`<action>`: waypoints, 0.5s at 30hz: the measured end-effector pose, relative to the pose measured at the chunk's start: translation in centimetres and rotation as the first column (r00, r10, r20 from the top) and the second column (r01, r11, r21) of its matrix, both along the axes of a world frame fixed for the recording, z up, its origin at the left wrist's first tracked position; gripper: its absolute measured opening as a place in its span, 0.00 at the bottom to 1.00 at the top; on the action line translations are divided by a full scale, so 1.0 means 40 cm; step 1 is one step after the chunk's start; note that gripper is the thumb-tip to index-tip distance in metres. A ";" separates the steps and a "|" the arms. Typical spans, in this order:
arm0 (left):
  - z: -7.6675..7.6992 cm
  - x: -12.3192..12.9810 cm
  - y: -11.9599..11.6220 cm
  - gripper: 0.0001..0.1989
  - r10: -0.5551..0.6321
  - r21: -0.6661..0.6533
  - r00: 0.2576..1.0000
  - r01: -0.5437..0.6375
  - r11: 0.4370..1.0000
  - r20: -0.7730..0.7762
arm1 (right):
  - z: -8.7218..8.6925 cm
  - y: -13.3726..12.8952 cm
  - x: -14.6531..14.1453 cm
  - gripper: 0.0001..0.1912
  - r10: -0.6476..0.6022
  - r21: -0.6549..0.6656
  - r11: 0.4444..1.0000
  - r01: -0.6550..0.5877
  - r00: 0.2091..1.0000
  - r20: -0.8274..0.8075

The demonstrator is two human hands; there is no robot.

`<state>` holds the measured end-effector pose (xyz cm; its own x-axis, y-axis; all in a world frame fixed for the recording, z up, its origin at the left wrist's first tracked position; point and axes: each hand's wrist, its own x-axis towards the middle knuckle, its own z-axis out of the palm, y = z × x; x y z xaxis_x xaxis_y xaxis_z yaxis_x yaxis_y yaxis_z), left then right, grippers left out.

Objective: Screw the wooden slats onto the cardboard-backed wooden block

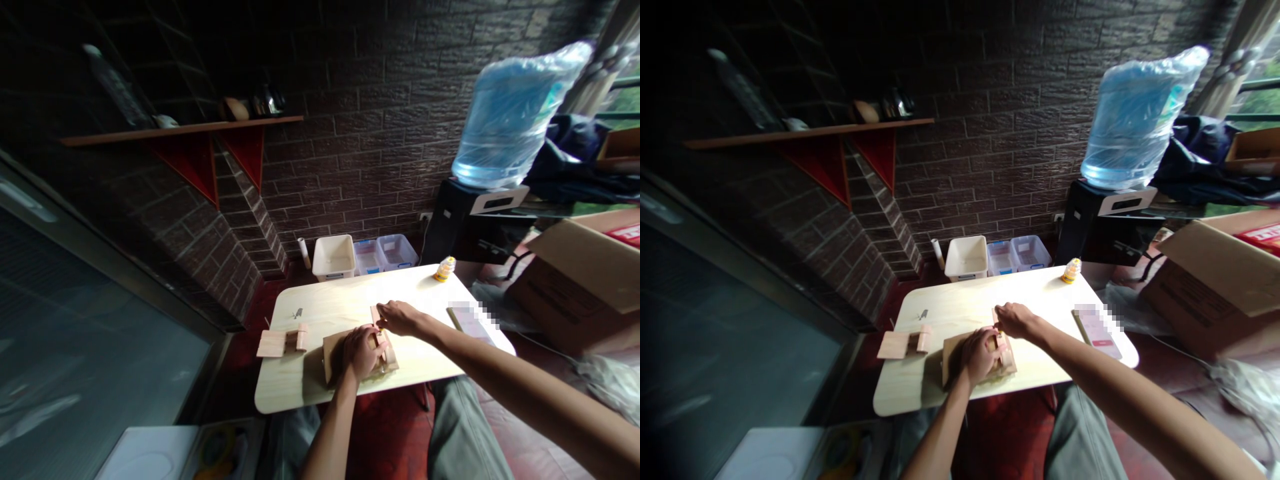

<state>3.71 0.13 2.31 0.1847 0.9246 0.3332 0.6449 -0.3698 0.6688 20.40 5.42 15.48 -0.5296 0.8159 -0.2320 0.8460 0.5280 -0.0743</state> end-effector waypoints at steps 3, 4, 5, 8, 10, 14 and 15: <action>0.003 -0.001 -0.003 0.13 -0.005 -0.007 1.000 0.005 1.000 -0.006 | 0.005 -0.003 0.011 0.15 0.074 0.002 0.997 -0.074 0.996 -0.043; 0.004 -0.002 -0.004 0.14 -0.012 -0.002 1.000 0.012 1.000 -0.003 | 0.007 -0.002 0.013 0.14 0.104 0.001 0.995 -0.104 0.993 -0.064; 0.004 -0.003 -0.005 0.14 -0.018 0.005 1.000 0.018 1.000 0.003 | 0.010 -0.002 0.013 0.12 0.125 -0.003 0.992 -0.126 0.989 -0.082; 0.005 -0.005 -0.005 0.15 -0.023 0.008 1.000 0.023 1.000 0.012 | 0.011 0.003 0.009 0.09 0.131 -0.026 0.991 -0.134 0.987 -0.098; 0.004 -0.005 -0.003 0.15 -0.022 -0.003 1.000 0.022 1.000 0.009 | 0.007 0.007 0.003 0.08 0.126 -0.017 0.992 -0.128 0.989 -0.075; 0.005 -0.003 0.000 0.13 -0.023 0.001 1.000 0.023 1.000 -0.004 | -0.007 0.007 -0.007 0.12 0.077 0.059 0.995 -0.075 0.996 -0.036; 0.007 -0.002 -0.001 0.14 -0.020 0.011 1.000 0.020 1.000 -0.005 | -0.010 0.005 -0.008 0.12 0.057 0.073 0.996 -0.055 0.998 -0.036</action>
<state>3.63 0.10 2.58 0.2045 0.9170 0.3425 0.6405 -0.3899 0.6616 20.06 5.61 15.08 -0.5822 0.7986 -0.1527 0.8122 0.5796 -0.0660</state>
